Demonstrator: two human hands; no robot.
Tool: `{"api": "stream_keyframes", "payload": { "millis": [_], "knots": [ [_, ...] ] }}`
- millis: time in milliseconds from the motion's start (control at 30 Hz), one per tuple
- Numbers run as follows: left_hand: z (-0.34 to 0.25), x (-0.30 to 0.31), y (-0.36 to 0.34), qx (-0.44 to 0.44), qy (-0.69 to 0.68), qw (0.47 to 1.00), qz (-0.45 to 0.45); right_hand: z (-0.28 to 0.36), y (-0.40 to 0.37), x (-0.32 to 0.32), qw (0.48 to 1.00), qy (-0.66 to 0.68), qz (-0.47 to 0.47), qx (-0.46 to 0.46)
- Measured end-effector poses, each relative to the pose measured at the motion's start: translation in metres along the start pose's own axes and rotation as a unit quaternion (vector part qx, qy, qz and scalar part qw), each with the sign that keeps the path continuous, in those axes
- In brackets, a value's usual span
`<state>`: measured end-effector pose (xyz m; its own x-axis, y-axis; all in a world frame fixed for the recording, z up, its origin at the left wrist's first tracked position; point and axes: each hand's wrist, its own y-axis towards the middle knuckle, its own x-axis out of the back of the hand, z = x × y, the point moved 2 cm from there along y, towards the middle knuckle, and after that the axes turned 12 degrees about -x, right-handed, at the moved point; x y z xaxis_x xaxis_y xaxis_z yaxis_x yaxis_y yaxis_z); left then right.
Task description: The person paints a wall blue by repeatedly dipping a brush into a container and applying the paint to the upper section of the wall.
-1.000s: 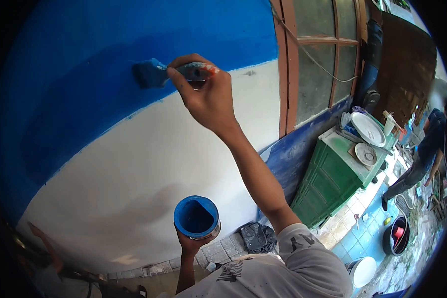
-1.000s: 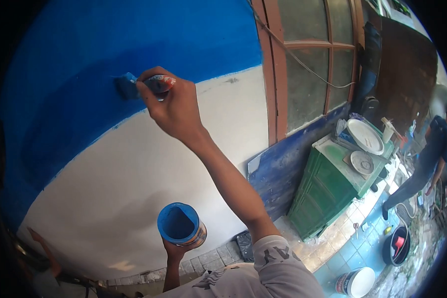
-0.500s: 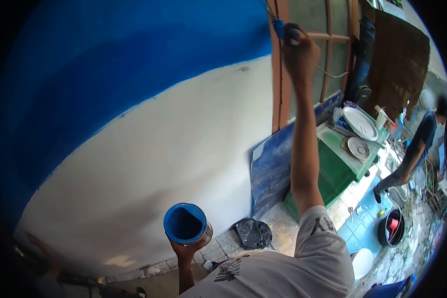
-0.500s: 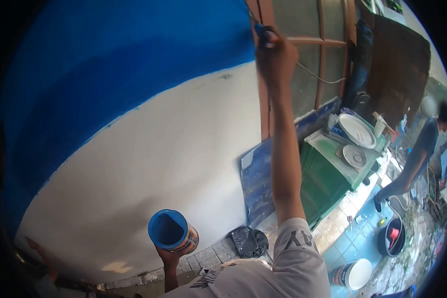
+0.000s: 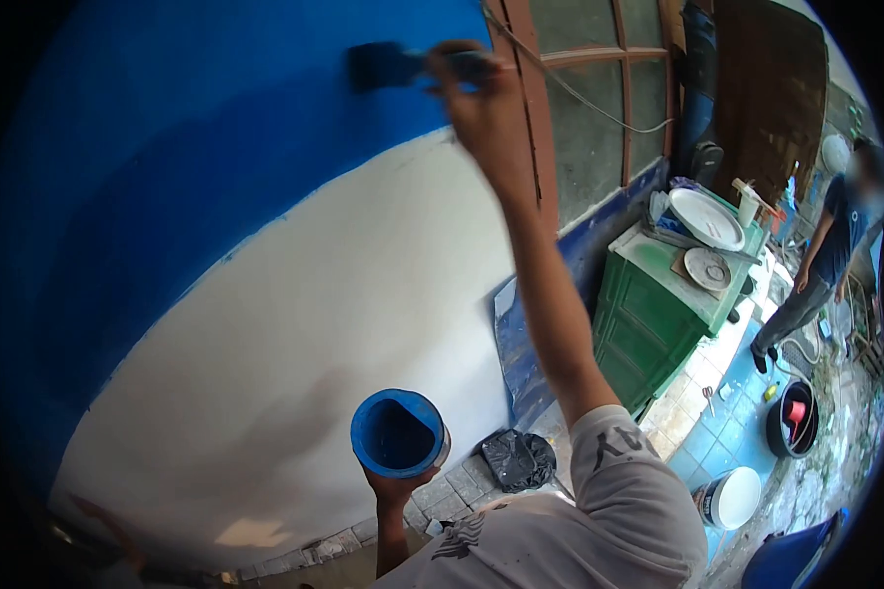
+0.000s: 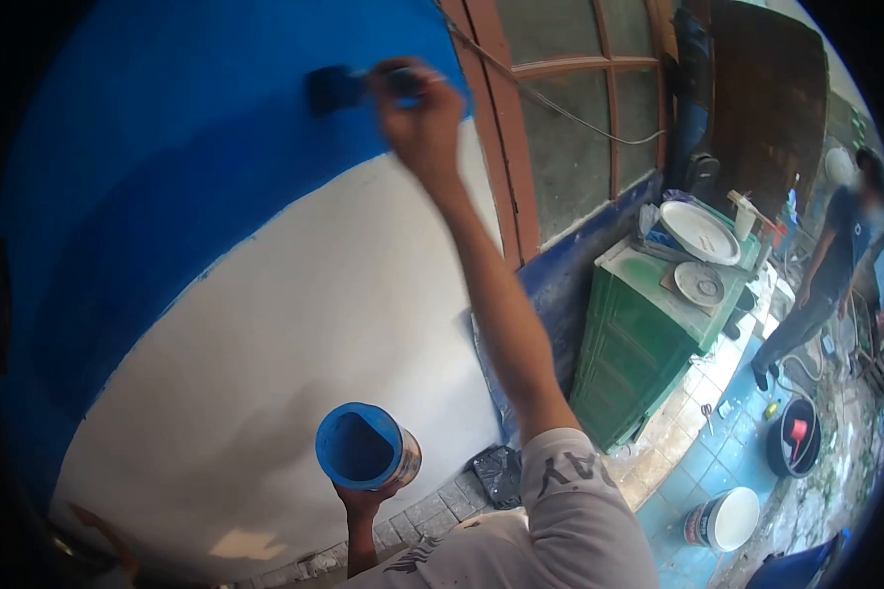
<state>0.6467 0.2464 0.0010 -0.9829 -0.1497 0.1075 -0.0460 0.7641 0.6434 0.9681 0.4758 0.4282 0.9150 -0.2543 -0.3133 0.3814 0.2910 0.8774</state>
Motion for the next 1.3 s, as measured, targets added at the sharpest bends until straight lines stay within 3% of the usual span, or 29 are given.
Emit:
{"api": "stream_keyframes", "payload": {
  "millis": [33,67,133,200,267,333,433,500,600,667,733,833,933,1167,1233,1300],
  "knots": [
    [-0.003,0.002,-0.005,0.003,0.002,1.000,-0.008,-0.001,0.005,0.021,0.986,0.114,-0.053,-0.109],
    [-0.006,0.003,-0.010,0.009,0.005,1.000,-0.007,-0.023,0.015,0.043,0.981,0.144,-0.080,-0.106],
    [-0.009,0.005,-0.016,0.014,0.008,1.000,-0.013,-0.037,0.024,0.087,0.988,-0.021,-0.136,-0.064],
    [-0.010,0.011,-0.019,0.008,0.011,1.000,-0.017,-0.020,0.011,0.121,0.940,-0.291,-0.178,0.017],
    [-0.015,0.018,-0.019,-0.002,0.040,0.999,-0.016,-0.028,-0.012,0.147,0.981,-0.076,-0.169,-0.060],
    [-0.019,0.021,-0.014,-0.011,0.068,0.997,-0.019,-0.008,-0.057,0.163,0.972,0.035,-0.175,-0.156],
    [-0.025,0.019,-0.003,-0.010,0.095,0.995,-0.019,-0.024,-0.157,0.204,0.929,0.027,-0.216,-0.300],
    [-0.027,0.015,0.004,-0.033,0.085,0.996,0.010,-0.034,-0.239,0.223,0.890,0.013,-0.245,-0.385],
    [-0.028,0.007,0.008,-0.027,0.091,0.995,0.031,-0.067,-0.392,0.282,0.781,0.007,-0.234,-0.579],
    [-0.029,0.001,0.005,-0.004,0.088,0.996,0.017,-0.050,-0.476,0.299,0.727,0.001,-0.295,-0.620],
    [-0.029,-0.005,0.000,0.006,0.104,0.992,0.068,-0.053,-0.577,0.340,0.654,0.059,-0.356,-0.665],
    [-0.038,-0.011,-0.002,0.004,0.100,0.992,0.075,-0.038,-0.664,0.371,0.527,0.151,-0.393,-0.739],
    [-0.039,-0.014,-0.010,0.009,0.095,0.992,0.086,-0.055,-0.706,0.395,0.489,0.146,-0.371,-0.776],
    [-0.049,-0.003,-0.020,0.026,0.049,0.993,0.107,-0.079,-0.646,0.353,0.526,0.189,-0.303,-0.772],
    [-0.051,0.005,-0.026,0.033,0.047,0.993,0.104,-0.083,-0.624,0.341,0.572,0.167,-0.279,-0.753],
    [-0.051,0.017,-0.032,0.021,0.040,0.994,0.100,-0.079,-0.610,0.329,0.585,0.153,-0.283,-0.745]
  ]
}}
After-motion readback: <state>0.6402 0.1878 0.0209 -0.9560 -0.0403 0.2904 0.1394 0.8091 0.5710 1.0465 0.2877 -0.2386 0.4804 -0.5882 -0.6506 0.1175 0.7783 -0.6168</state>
